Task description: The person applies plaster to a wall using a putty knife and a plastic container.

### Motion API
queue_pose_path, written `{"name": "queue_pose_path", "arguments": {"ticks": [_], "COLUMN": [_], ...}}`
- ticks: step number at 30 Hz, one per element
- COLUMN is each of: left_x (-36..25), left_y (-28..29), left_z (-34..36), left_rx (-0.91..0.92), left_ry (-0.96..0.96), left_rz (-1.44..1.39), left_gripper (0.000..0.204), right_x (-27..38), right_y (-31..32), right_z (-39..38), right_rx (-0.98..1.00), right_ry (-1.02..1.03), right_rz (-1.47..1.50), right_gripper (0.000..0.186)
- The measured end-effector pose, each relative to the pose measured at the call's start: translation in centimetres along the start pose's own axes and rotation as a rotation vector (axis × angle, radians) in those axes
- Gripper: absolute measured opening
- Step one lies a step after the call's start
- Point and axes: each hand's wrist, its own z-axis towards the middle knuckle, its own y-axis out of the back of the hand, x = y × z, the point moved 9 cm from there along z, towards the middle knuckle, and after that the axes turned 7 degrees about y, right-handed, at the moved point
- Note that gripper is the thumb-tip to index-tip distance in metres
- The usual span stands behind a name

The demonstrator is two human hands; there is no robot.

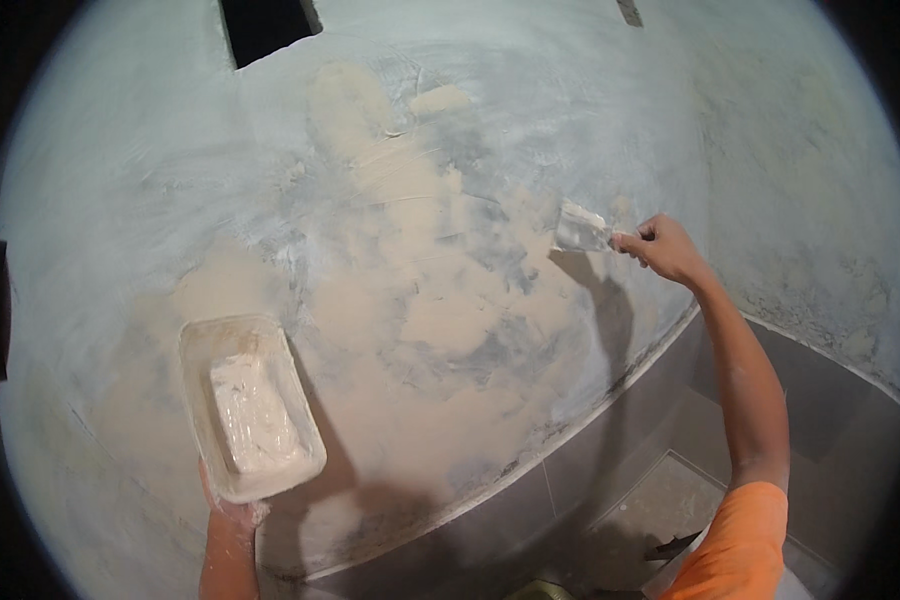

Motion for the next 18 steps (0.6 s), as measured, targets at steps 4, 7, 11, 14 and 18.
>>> {"name": "queue_pose_path", "arguments": {"ticks": [4,7,11,14,18], "left_x": [-0.2,0.9,-0.8,1.6,0.2], "left_y": [-2.1,-3.9,-5.1,-3.8,-1.0], "left_z": [1.1,2.1,0.6,0.8,0.6], "left_rx": [0.054,0.203,0.184,-0.436,-0.044], "left_ry": [-0.11,0.021,-0.178,0.078,-0.105], "left_rz": [0.221,-0.064,0.509,0.0,0.26], "left_gripper": [0.055,0.056,0.146,0.061,0.098], "right_x": [11.4,18.2,21.5,14.5,2.9], "right_y": [-2.3,-7.5,-10.4,-9.4,-7.9], "right_z": [-1.3,-1.4,-0.9,0.1,-0.9], "right_rx": [0.038,0.178,0.212,0.161,0.061], "right_ry": [0.174,0.273,0.285,0.193,0.07], "right_rz": [0.073,0.107,-0.024,0.014,0.061], "right_gripper": [0.05,0.053,0.056,0.057,0.054]}}
